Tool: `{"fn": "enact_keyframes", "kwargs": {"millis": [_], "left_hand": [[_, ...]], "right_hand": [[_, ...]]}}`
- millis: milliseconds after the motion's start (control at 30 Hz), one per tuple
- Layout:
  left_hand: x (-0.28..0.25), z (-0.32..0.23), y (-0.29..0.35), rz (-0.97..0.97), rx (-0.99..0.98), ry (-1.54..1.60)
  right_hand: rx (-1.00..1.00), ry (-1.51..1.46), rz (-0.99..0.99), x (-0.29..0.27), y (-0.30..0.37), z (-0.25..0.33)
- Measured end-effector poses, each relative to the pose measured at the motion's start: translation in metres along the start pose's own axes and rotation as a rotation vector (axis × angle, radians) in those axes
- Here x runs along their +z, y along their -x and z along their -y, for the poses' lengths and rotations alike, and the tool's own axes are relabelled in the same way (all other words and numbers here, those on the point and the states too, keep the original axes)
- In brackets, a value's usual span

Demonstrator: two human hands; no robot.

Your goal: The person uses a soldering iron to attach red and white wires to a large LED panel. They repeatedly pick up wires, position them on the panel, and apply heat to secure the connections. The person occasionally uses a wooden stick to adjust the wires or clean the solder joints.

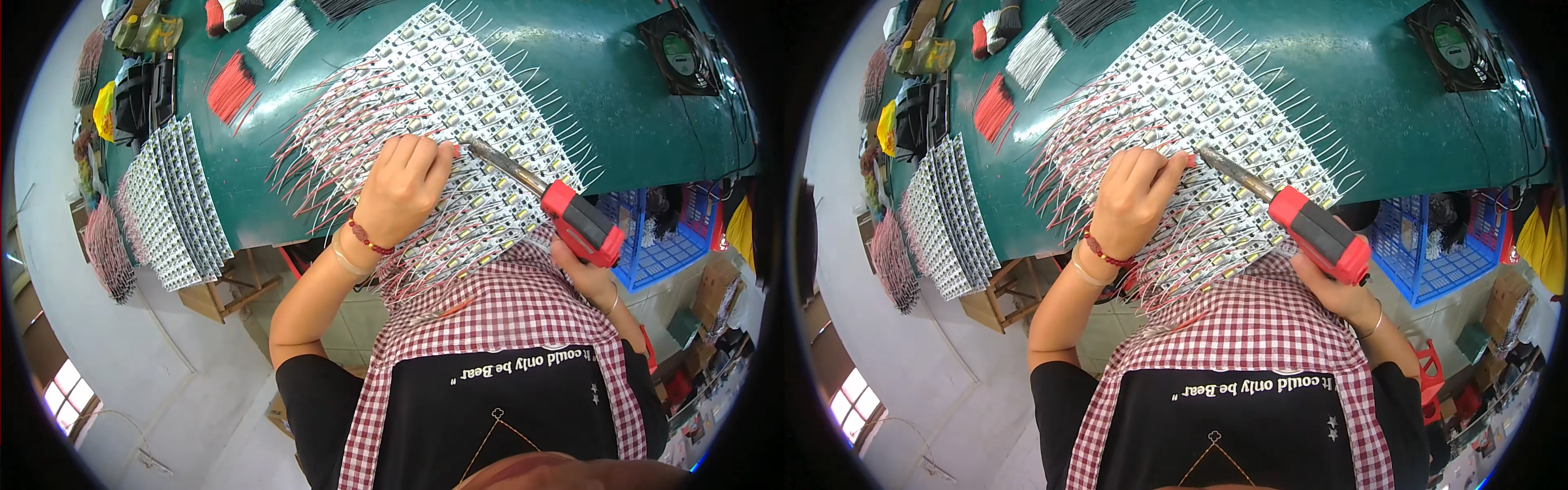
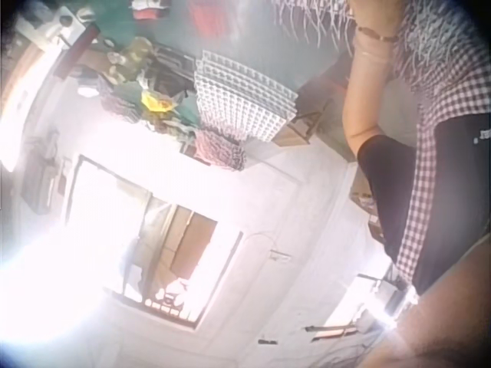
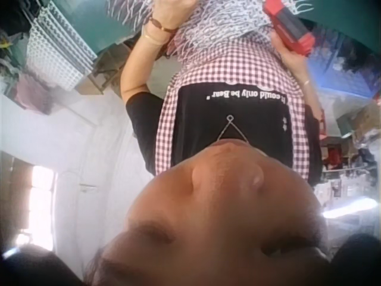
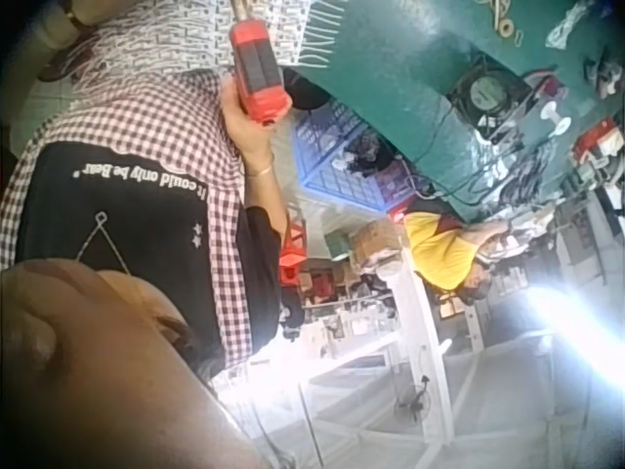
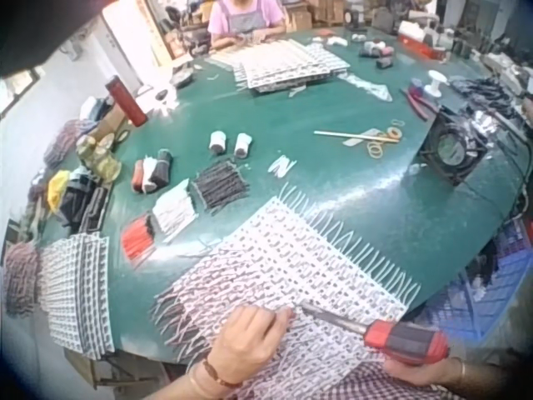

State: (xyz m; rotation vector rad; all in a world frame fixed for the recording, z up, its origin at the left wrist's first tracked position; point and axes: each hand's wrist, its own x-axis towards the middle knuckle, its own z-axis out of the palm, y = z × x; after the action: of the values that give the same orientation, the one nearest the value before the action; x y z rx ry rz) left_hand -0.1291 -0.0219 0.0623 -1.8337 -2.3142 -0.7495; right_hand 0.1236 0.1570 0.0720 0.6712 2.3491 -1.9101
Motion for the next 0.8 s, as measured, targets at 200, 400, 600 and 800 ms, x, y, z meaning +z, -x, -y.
{"fn": "enact_keyframes", "kwargs": {"millis": [200,400,600,800], "left_hand": [[-0.0026,-0.0026,-0.0021,0.039,-0.014,-0.013],[-0.0037,-0.0026,-0.0019,0.080,-0.026,-0.027],[-0.0059,-0.0016,-0.0032,0.081,0.000,-0.024],[-0.0040,-0.0020,-0.0042,0.081,0.002,-0.049]], "right_hand": [[-0.028,0.039,-0.009,0.0019,-0.0049,0.0037],[-0.137,0.084,-0.042,0.0021,-0.0030,0.0053],[-0.050,0.039,-0.028,0.0026,-0.0008,0.0039],[0.044,0.023,-0.059,0.0057,-0.0033,0.0037]]}}
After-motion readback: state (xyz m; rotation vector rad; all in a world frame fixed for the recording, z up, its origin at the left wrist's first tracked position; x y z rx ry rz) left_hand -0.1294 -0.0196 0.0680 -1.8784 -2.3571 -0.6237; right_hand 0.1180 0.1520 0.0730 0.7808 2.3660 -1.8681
